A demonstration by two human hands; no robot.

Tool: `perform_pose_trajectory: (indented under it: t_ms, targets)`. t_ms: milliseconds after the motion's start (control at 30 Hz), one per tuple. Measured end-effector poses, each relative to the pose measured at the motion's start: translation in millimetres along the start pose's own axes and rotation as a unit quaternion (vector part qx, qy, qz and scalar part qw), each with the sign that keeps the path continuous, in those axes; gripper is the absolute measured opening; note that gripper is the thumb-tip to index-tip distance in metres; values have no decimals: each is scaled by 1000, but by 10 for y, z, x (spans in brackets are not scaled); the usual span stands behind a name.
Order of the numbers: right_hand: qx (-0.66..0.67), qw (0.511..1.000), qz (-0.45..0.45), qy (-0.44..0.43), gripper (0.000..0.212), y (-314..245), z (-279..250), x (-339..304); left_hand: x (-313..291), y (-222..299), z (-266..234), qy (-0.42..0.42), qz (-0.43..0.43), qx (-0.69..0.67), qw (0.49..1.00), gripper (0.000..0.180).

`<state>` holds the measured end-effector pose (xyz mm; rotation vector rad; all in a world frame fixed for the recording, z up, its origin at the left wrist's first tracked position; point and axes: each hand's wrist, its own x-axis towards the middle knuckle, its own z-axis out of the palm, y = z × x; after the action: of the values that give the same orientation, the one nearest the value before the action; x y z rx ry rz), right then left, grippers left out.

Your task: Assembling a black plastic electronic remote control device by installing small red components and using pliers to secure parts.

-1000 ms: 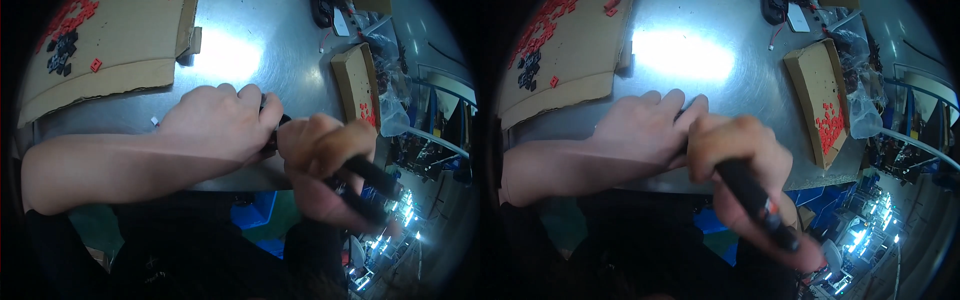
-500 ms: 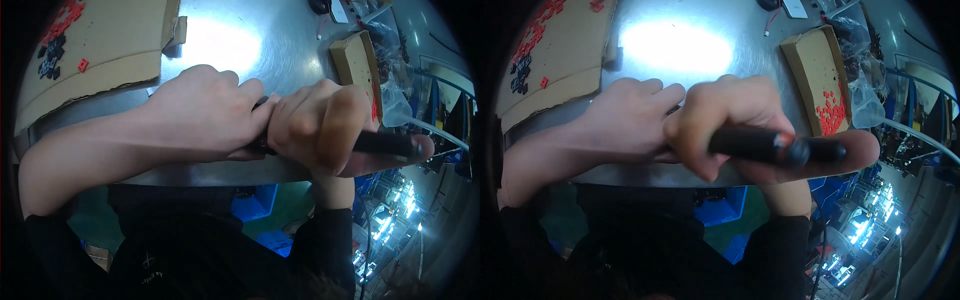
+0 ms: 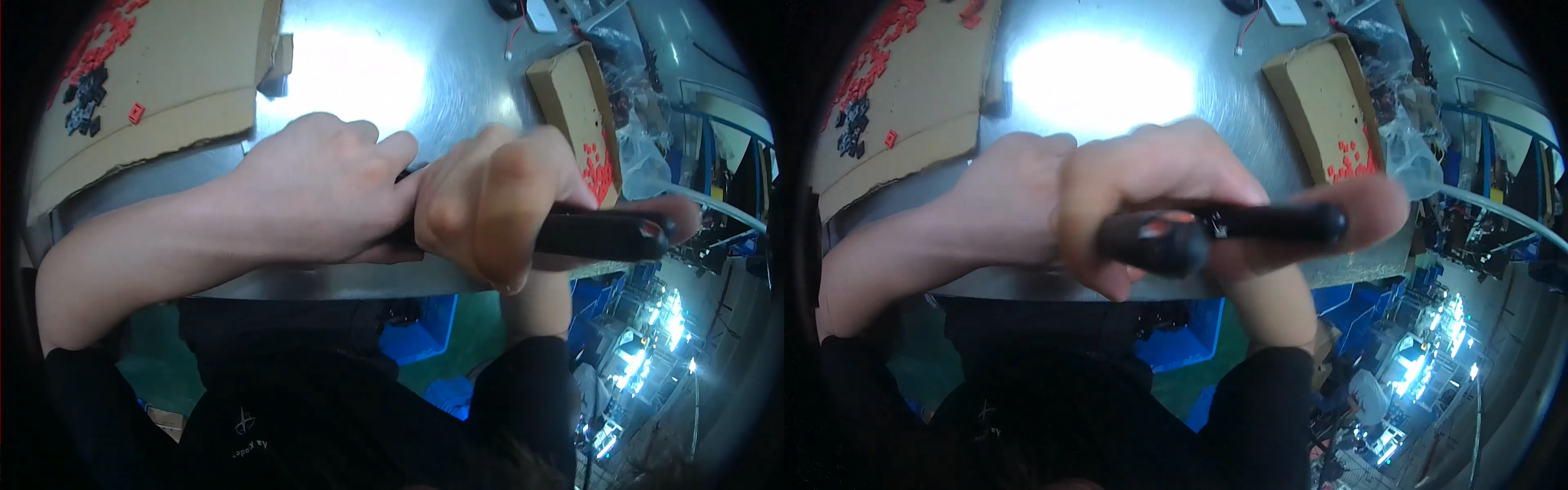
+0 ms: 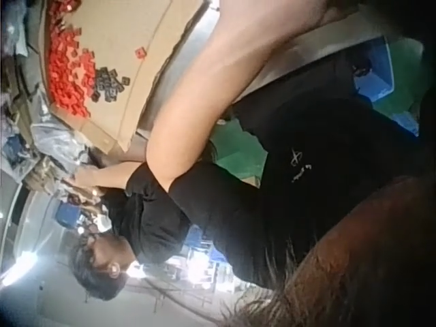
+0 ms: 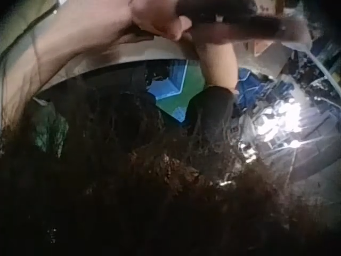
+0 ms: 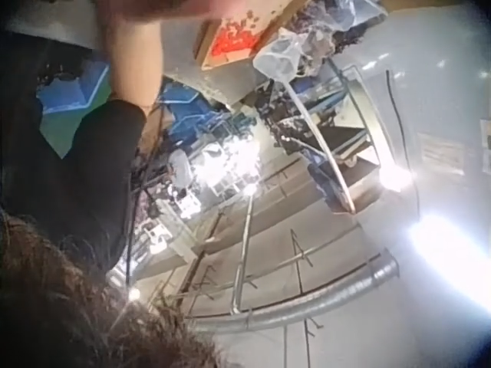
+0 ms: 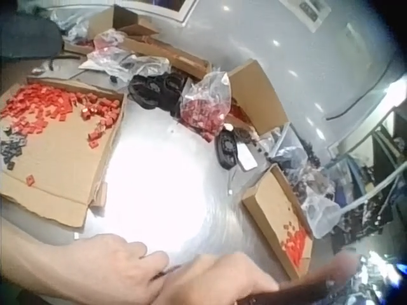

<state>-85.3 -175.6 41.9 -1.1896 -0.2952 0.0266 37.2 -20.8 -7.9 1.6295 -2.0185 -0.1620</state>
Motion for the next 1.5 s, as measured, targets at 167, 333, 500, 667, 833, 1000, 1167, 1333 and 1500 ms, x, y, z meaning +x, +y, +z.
perform_pose_trajectory:
  t_ms: [167,333,500,667,833,1000,1167,1333,1500]
  targets:
    - [11,975,-172,140,62,-129,84,-170,-3,61,-3,40,-15,86,995,63]
    - [-55,956,-132,257,84,-73,265,-189,16,113,-17,41,-35,121,991,63]
    - [-256,907,-28,333,88,-110,433,-153,10,131,-14,29,-41,130,990,63]
    - [-86,962,-134,220,89,44,253,-217,19,148,-22,26,-43,129,990,62]
    - [-89,943,-224,228,105,178,358,-204,-7,206,-53,-34,-95,87,991,67]
    - [-207,948,-230,78,59,110,191,-216,98,163,-139,-95,-135,10,986,62]
    - [-90,960,-213,158,93,131,205,-180,45,141,-131,-92,-141,2,986,59]
    - [-68,955,-182,224,75,-10,197,-188,-42,200,-138,-17,-150,146,978,63]
    - [-73,944,-201,251,78,62,324,-165,-32,211,-165,-8,-105,186,977,58]
